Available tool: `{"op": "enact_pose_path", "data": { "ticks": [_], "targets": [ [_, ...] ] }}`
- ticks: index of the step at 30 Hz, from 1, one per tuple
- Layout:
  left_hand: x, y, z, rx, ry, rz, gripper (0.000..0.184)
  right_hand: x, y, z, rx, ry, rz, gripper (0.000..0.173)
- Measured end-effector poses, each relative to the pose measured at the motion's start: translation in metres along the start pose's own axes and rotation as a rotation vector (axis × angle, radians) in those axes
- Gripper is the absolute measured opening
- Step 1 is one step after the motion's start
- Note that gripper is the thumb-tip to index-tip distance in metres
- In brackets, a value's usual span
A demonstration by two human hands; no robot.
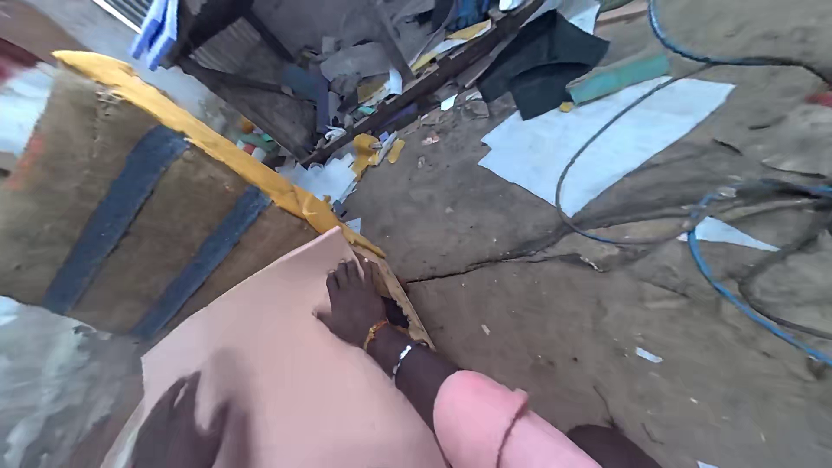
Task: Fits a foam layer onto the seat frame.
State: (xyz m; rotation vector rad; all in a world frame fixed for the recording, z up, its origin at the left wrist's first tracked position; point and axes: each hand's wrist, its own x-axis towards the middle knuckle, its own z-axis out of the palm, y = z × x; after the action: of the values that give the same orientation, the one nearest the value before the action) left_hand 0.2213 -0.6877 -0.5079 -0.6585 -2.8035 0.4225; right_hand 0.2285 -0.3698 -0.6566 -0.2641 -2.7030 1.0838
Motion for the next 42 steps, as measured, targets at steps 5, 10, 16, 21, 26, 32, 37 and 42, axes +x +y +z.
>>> {"op": "enact_pose_path", "data": {
  "ticks": [5, 10, 16, 21, 26, 32, 37, 42],
  "targets": [
    [0.134, 0.153, 0.005, -0.056, 0.130, 0.328, 0.061, 0.000, 0.001, -0.006, -0.012, 0.044, -0.004, 0.070],
    [0.174, 0.192, 0.032, -0.085, 0.159, 0.285, 0.061, 0.003, 0.009, -0.001, 0.097, 0.131, 0.074, 0.054],
    [0.167, 0.186, 0.057, -0.133, 0.223, 0.314, 0.032, 0.034, 0.036, 0.000, 0.352, 0.346, 0.095, 0.082],
    [0.171, 0.192, 0.068, -0.103, 0.395, 0.315, 0.049, 0.059, 0.047, -0.002, 0.355, 0.362, -0.053, 0.074],
    [0.174, 0.188, 0.064, -0.176, 0.300, 0.366, 0.041, 0.048, 0.048, 0.000, 0.349, 0.392, -0.086, 0.041],
    [0.157, 0.187, 0.081, -0.241, 0.217, 0.329, 0.035, 0.046, 0.050, 0.002, 0.269, 0.360, -0.104, 0.029],
    [0.157, 0.190, 0.079, -0.249, 0.147, 0.340, 0.039, 0.047, 0.052, 0.005, 0.281, 0.332, -0.076, 0.034],
    [0.174, 0.215, 0.054, -0.263, -0.153, 0.089, 0.033, 0.065, 0.052, -0.013, 0.375, 0.166, 0.082, 0.031]
  ]
}}
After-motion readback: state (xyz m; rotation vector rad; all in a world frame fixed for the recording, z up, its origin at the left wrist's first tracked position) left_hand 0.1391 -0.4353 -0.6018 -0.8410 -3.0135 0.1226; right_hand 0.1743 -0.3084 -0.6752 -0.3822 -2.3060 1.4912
